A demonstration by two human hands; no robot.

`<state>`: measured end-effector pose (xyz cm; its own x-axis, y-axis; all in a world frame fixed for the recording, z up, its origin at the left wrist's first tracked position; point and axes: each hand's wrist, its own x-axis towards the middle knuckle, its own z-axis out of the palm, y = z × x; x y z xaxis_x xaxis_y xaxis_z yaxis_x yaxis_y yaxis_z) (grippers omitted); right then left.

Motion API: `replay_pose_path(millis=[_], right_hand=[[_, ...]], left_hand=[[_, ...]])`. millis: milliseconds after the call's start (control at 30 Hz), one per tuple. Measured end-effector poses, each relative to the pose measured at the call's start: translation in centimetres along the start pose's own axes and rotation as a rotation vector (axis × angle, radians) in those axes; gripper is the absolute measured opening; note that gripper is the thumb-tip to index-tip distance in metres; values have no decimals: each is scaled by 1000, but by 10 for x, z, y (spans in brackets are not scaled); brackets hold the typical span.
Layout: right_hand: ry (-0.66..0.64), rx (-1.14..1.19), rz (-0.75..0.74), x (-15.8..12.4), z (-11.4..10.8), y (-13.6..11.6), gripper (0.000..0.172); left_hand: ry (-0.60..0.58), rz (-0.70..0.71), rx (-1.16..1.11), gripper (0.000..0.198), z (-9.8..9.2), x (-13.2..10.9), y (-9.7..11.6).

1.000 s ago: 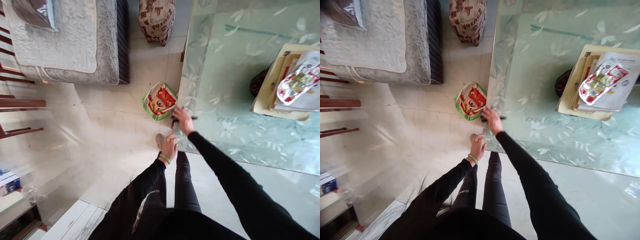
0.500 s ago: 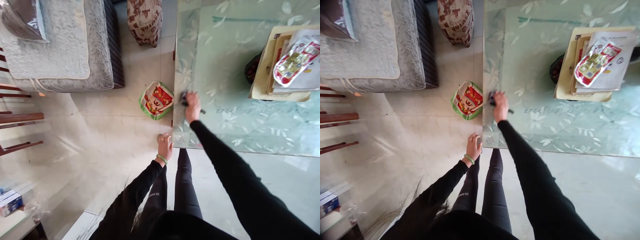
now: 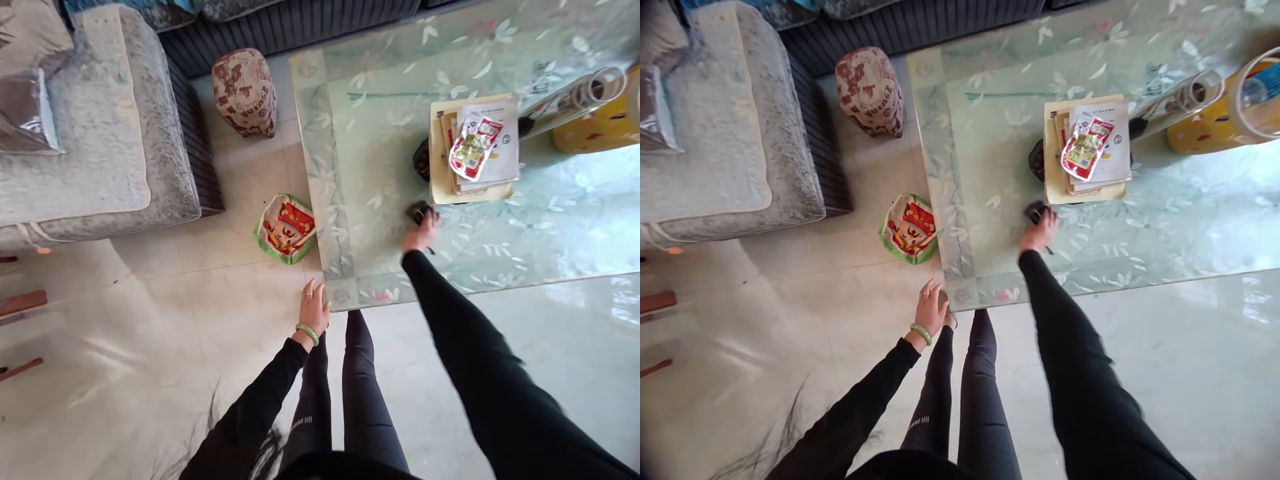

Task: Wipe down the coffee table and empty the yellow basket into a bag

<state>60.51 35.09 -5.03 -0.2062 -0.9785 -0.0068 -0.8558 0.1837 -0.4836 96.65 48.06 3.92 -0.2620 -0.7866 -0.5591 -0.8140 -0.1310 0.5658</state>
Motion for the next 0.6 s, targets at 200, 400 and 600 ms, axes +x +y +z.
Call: replay_pose_path(millis=[200,400,600], right_hand=[[-158,135,-18,-23,98,-131,66],[-547,226,-355,-186,14,-115,58],[-390,149,-296,-170,-86,28,56]], left_hand=[[86,62,8,56,-6,24,11],[65,142,52,59,-30,61,50],[-60,161,168,65,-21,52,50]])
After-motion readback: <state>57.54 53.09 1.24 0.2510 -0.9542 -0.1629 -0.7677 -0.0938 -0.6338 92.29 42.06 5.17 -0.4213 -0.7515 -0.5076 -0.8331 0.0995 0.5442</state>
